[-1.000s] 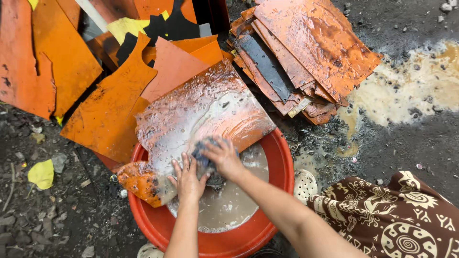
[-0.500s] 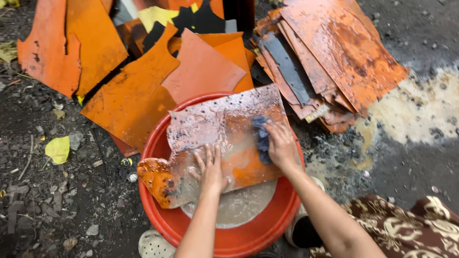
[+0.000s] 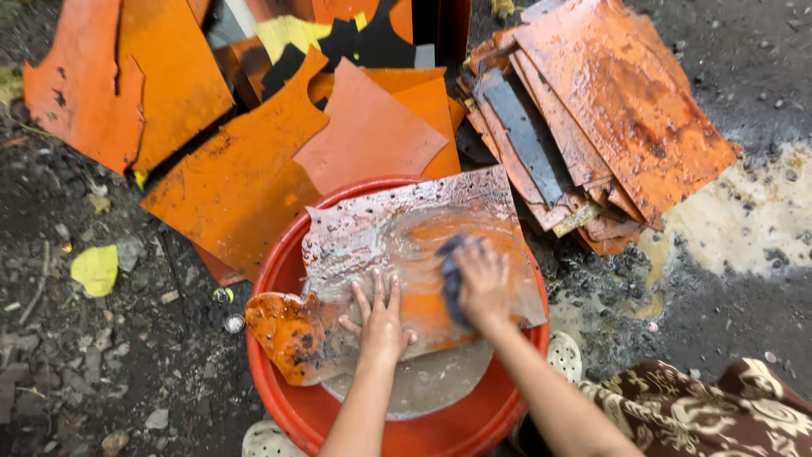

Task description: The person scrubs multiple orange and black flat sign pieces with a dark cloth in a red basin of soapy water, rinsing and flipping each piece before placing it aside. The person handles the pieces one at a time, scrubbing both sides and rinsing them in the basin.

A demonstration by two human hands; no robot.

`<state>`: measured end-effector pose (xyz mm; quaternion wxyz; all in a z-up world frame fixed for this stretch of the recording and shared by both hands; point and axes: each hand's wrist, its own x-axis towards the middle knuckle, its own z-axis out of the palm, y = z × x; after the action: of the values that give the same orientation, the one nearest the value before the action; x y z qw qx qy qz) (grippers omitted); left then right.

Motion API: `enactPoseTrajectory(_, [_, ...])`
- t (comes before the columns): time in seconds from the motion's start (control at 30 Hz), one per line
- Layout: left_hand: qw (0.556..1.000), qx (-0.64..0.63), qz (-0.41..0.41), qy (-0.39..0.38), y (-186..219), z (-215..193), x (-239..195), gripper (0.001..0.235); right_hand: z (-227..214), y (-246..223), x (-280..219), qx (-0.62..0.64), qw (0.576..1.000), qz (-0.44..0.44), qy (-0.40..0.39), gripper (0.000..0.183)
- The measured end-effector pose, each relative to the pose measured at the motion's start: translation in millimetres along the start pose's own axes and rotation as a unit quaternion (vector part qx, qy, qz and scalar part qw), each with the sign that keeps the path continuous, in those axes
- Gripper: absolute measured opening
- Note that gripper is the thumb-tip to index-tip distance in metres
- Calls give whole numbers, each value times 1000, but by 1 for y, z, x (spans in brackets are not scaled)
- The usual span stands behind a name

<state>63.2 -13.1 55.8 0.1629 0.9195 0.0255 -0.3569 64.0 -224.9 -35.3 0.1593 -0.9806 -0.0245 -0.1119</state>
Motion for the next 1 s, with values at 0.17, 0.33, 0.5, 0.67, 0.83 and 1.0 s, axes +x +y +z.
enactPoseTrajectory(0.17, [999, 15, -13, -39, 4, -6, 11, 126, 35, 40, 105, 7, 985, 161, 59, 46])
enactPoseTrajectory(0.33, [999, 7, -29, -36, 10, -16, -1, 124, 49, -24, 90, 32, 999, -23, 27, 51])
enactPoseTrajectory(0.5, [999, 12, -11, -30, 12, -23, 3, 126, 12, 24, 44, 35, 999, -11, 32, 50])
enactPoseTrajectory(0.67, [1000, 7, 0, -22, 2, -12, 5, 127, 28, 61, 130, -3, 987, 140, 75, 44])
enactPoseTrajectory(0.83, [1000, 5, -14, -13, 10, -20, 15, 124, 66, -66, 154, 116, 993, 16, 9, 46])
enactPoseTrajectory(1.0, [998, 25, -38, -36, 11, -23, -1, 116, 48, -87, 83, 101, 979, -160, -72, 50])
